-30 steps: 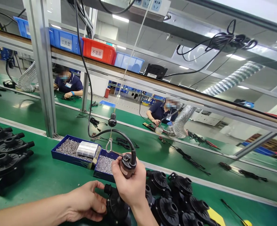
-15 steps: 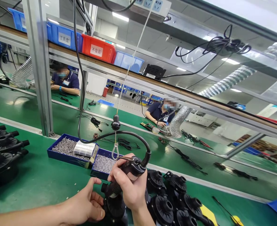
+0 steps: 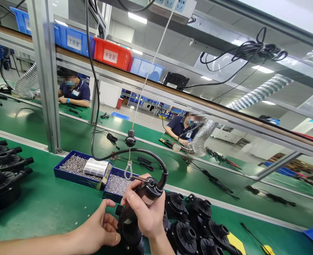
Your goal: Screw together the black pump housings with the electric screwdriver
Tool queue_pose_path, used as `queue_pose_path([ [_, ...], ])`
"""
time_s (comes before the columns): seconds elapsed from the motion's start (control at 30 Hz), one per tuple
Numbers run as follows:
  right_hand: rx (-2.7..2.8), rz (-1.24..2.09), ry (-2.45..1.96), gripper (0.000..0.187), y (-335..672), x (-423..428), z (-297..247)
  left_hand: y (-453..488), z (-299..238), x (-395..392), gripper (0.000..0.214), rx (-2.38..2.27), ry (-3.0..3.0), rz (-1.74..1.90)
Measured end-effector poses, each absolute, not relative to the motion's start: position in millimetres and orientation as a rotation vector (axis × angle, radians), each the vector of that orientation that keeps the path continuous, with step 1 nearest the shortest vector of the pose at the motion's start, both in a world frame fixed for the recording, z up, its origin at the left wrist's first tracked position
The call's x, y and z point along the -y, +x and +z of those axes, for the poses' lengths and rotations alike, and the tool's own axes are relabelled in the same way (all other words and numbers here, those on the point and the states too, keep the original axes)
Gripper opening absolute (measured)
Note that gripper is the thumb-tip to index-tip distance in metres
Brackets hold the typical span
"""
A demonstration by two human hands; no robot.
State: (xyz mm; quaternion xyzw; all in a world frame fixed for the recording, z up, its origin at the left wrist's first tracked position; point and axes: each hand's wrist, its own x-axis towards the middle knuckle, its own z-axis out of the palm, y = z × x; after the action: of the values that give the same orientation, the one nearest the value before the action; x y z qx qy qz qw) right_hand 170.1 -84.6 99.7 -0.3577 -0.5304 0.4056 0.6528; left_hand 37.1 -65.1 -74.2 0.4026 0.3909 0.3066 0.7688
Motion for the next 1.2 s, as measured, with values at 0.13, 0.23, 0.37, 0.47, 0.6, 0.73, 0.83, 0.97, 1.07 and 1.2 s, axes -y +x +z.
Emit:
queue_pose_path([
  [0.13,1.192,0.926,-0.806,0.026,168.4,83.3,98.8,37.9,-72.5,65.9,0.096,-0.851,0.886,0.653],
  [0.23,1.169,0.926,-0.803,0.026,165.0,83.4,99.0,36.7,-66.0,66.7,0.096,-0.849,0.882,0.639],
  [0.37,1.125,0.952,-0.776,0.028,162.6,82.8,98.0,31.6,-53.8,68.8,0.095,-0.817,0.890,0.643],
  [0.47,1.165,0.997,-0.752,0.028,163.8,80.6,96.4,26.6,-43.0,72.8,0.092,-0.775,0.926,0.641],
  [0.6,1.231,1.081,-0.681,0.029,168.1,74.9,91.9,23.7,-28.7,79.0,0.090,-0.810,1.028,0.622],
  [0.73,1.313,1.120,-0.553,0.027,174.3,70.0,81.7,23.5,-20.6,81.6,0.088,-0.867,1.182,0.623],
  [0.83,1.334,1.104,-0.558,0.029,178.2,70.1,74.8,24.3,-25.3,81.5,0.094,-0.876,1.283,0.632],
  [0.97,1.303,1.183,-0.564,0.037,181.5,72.9,76.2,30.4,-45.0,77.6,0.113,-0.829,1.328,0.675],
  [1.07,1.312,1.265,-0.603,0.039,183.2,75.0,83.7,38.0,-57.8,71.5,0.139,-0.660,1.314,0.729],
  [1.2,1.356,1.299,-0.577,0.039,184.3,74.5,89.4,46.5,-64.2,66.4,0.149,-0.386,1.281,0.753],
])
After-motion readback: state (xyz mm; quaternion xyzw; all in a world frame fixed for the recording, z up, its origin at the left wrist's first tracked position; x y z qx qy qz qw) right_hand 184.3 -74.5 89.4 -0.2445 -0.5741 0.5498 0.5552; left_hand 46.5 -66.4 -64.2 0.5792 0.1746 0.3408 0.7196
